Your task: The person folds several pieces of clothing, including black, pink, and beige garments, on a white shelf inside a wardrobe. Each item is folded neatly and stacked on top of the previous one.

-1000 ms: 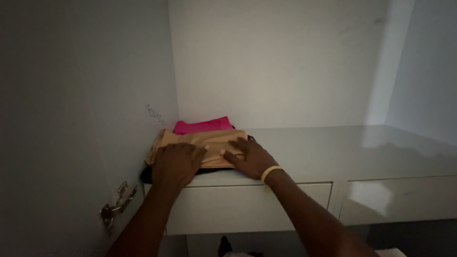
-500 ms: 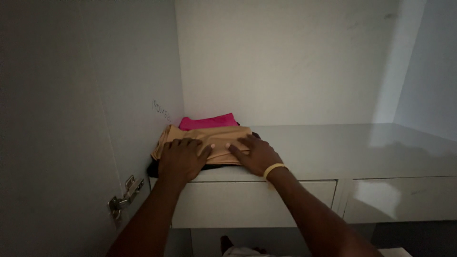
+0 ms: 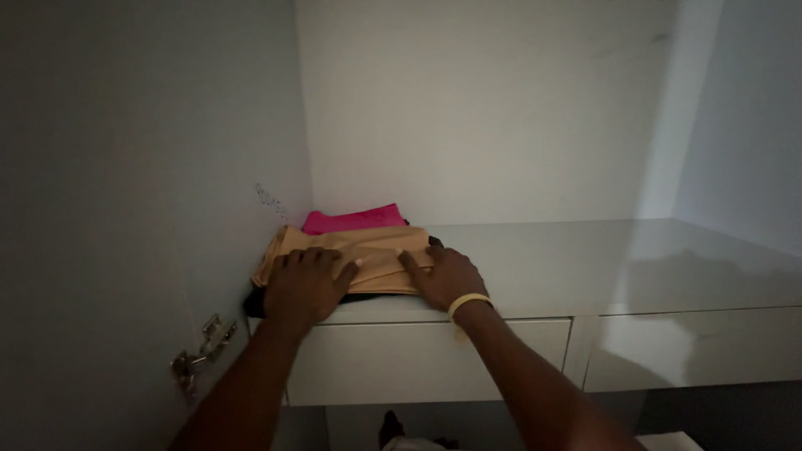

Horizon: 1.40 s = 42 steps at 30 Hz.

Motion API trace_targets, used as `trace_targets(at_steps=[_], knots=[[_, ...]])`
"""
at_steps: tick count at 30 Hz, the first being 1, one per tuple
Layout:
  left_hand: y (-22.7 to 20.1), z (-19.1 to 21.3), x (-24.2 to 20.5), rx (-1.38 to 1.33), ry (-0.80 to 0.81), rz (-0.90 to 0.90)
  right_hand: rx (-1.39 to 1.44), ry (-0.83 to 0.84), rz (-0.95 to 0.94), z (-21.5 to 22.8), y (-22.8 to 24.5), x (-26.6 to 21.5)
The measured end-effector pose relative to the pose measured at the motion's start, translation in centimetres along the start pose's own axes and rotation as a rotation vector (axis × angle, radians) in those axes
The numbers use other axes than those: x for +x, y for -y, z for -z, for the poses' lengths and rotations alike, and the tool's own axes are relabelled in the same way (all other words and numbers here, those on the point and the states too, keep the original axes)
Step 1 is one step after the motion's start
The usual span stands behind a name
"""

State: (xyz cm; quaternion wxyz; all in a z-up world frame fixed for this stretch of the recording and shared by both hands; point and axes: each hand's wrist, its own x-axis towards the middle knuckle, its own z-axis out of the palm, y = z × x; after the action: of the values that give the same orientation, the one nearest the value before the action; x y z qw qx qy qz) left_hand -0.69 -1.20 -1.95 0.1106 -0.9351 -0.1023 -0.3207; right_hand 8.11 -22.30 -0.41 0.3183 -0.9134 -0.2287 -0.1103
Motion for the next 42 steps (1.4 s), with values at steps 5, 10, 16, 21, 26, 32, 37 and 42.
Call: trace_targets(at_steps=[5, 10, 16, 21, 26, 32, 37, 42], knots=[[1.2, -2.2, -0.3, 0.058, -0.112, -0.09, -0.025, -0.017, 0.141, 0.3, -0.4, -0.7], [1.2, -2.4, -0.2, 0.212, -0.273, -0.311, -0.13, 0.016, 0.071, 1.0, -0.2, -1.4], [1.0, -2.0, 0.4, 0.173, -0.239, -0.276, -0.151, -0.062, 0.185, 0.2, -0.8, -1.1], [-0.2, -5.7, 7.6, 0.045, -0.028, -0.32, -0.11, 0.058, 0.224, 0.0, -1.4, -0.5], [-8.2, -3.0, 10.4, -0.484, 0.244, -0.091, 0.007, 0.029, 0.274, 0.5, -1.4, -1.5], [-10.9, -7.6, 16.8, -0.531, 0.578, -0.037, -0.02, 0.036, 0.283, 1.6, -1.0, -1.7], [-12.0, -6.6, 16.9, -0.478, 0.801, 0.024, -0.012, 0.076, 0.263, 1.0, -1.9, -1.5], [-10.5, -3.2, 13.1, -0.385, 0.624, 0.041, -0.027, 0.069, 0.351, 2.1, -1.7, -1.9]])
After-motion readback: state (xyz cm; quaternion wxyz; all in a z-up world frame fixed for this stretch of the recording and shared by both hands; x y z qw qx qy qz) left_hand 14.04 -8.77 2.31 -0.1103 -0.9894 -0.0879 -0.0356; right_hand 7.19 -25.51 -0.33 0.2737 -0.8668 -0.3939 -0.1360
